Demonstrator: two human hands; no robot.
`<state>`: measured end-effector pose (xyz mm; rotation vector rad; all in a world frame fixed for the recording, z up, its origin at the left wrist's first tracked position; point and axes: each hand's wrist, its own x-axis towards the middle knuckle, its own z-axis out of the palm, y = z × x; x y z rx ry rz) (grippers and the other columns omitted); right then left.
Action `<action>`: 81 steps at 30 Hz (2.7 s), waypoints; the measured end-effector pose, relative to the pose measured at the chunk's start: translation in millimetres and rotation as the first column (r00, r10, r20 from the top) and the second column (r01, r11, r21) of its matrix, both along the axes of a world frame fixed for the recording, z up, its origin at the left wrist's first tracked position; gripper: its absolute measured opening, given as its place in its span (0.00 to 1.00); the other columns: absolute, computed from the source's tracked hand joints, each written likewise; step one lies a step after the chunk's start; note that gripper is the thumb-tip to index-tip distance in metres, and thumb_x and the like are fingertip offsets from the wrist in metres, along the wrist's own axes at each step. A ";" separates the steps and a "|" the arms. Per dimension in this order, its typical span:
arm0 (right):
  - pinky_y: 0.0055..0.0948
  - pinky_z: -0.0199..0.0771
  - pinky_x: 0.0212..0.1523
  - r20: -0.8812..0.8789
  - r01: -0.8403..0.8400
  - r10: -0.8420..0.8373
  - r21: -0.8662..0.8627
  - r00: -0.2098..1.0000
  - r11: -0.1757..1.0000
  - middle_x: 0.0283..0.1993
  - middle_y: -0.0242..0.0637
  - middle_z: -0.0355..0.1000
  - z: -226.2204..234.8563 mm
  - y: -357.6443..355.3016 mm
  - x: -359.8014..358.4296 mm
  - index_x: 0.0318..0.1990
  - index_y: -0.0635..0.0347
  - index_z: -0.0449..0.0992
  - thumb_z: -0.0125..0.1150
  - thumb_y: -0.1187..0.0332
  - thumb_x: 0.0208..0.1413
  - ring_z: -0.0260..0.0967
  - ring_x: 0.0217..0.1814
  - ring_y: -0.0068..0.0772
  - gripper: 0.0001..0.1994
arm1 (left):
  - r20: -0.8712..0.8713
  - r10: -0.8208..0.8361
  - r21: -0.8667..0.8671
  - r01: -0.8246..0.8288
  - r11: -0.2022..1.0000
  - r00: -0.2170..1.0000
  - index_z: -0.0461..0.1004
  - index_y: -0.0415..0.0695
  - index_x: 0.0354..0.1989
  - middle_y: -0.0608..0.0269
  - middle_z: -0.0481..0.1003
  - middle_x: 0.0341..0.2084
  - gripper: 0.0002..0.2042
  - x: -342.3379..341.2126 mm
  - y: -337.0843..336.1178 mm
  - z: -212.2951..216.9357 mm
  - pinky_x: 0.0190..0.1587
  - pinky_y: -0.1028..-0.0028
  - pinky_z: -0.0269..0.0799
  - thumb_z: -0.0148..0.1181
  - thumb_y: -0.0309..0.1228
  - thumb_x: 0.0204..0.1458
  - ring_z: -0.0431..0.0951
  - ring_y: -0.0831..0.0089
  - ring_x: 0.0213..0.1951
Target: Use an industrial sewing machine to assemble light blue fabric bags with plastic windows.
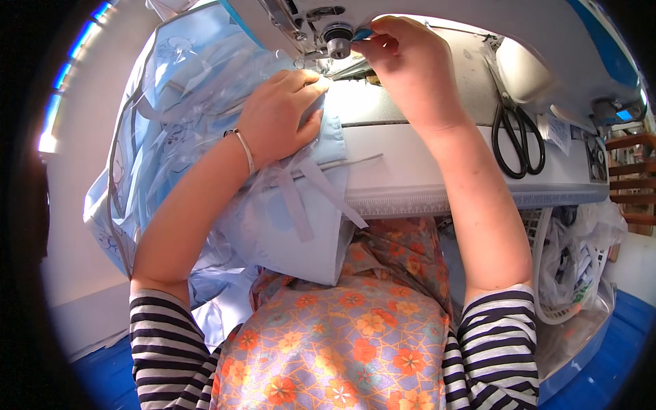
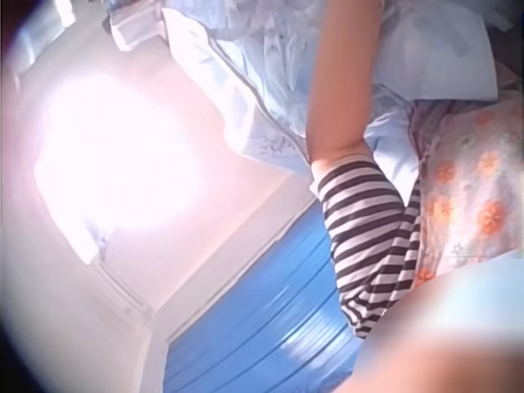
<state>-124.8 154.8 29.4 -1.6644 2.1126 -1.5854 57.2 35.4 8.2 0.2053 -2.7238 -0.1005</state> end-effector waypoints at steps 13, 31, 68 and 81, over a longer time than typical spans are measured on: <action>0.47 0.65 0.62 -0.320 -0.394 0.480 0.298 0.817 0.869 0.59 0.46 0.67 -37.3 109.1 77.1 0.50 0.62 0.74 0.59 0.79 0.43 0.64 0.62 0.50 0.22 | 0.193 0.025 0.133 -0.051 0.990 0.981 0.76 0.35 0.36 0.51 0.75 0.46 0.11 44.1 58.0 28.4 0.53 0.63 0.71 0.60 0.31 0.49 0.75 0.56 0.48; 0.38 0.78 0.48 -0.433 -0.364 0.341 0.031 0.835 0.931 0.43 0.45 0.76 -46.8 81.4 90.6 0.36 0.65 0.79 0.60 0.76 0.43 0.74 0.50 0.48 0.10 | -0.025 -0.058 0.109 0.060 0.992 0.998 0.68 0.39 0.27 0.57 0.75 0.27 0.06 25.0 58.1 10.8 0.36 0.62 0.74 0.58 0.24 0.39 0.78 0.57 0.35; 0.39 0.69 0.54 -0.195 -0.259 0.315 0.267 0.929 0.928 0.45 0.47 0.74 -8.4 34.9 104.6 0.46 0.64 0.76 0.60 0.68 0.54 0.68 0.53 0.47 0.14 | -0.130 0.485 0.870 -0.135 0.474 0.865 0.75 0.41 0.26 0.57 0.76 0.26 0.06 137.0 109.5 68.7 0.32 0.65 0.72 0.63 0.30 0.49 0.77 0.57 0.30; 0.29 0.72 0.48 0.679 -0.490 0.178 0.298 0.712 0.819 0.43 0.40 0.76 -105.8 191.3 92.0 0.52 0.64 0.74 0.64 0.70 0.53 0.73 0.46 0.33 0.18 | 0.205 0.614 0.905 -0.386 0.177 0.762 0.75 0.38 0.47 0.54 0.75 0.48 0.12 273.8 193.8 -42.6 0.48 0.69 0.72 0.54 0.30 0.59 0.77 0.67 0.44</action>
